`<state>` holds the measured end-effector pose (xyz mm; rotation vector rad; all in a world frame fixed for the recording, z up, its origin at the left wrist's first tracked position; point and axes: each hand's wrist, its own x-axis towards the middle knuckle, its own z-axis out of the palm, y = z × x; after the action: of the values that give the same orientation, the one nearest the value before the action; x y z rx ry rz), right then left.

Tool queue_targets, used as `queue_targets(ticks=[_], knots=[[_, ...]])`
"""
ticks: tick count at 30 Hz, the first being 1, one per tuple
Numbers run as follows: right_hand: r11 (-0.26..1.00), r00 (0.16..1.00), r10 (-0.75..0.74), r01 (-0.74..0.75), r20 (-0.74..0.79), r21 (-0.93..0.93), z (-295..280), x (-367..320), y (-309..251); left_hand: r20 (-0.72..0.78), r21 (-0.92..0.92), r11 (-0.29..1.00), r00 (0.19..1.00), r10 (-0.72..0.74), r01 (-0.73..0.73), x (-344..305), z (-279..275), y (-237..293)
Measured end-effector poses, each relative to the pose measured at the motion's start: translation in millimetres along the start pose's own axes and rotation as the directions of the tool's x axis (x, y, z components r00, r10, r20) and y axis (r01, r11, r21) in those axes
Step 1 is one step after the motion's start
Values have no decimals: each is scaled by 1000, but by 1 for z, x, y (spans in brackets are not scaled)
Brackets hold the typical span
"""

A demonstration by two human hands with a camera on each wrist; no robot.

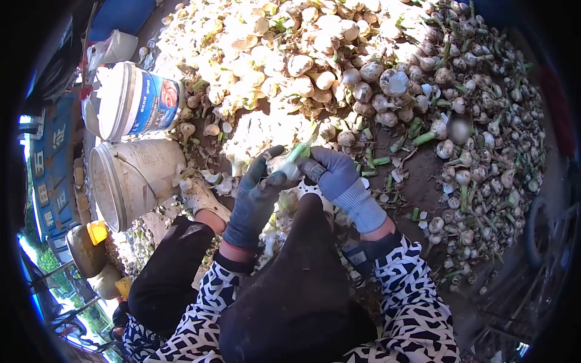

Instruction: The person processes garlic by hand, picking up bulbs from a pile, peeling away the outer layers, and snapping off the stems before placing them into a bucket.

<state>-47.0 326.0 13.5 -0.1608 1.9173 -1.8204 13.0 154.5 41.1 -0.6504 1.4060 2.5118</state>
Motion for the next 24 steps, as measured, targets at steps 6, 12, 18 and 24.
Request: queue_targets(ticks=[6,12,18,24], knots=[[898,931,184,-290,315,330,-2,-5,-10,97,848,514,991,91,-130,14,-22,9],[832,752,305,-509,584,220,-2,3,-30,589,753,129,749,303,-645,34,-43,11],[370,619,-72,-712,782,597,13,6,-20,-49,569,820,998,-38,59,43,-21,25],[301,540,-373,-699,754,649,21,10,20,184,790,546,957,224,-280,-23,9,31]])
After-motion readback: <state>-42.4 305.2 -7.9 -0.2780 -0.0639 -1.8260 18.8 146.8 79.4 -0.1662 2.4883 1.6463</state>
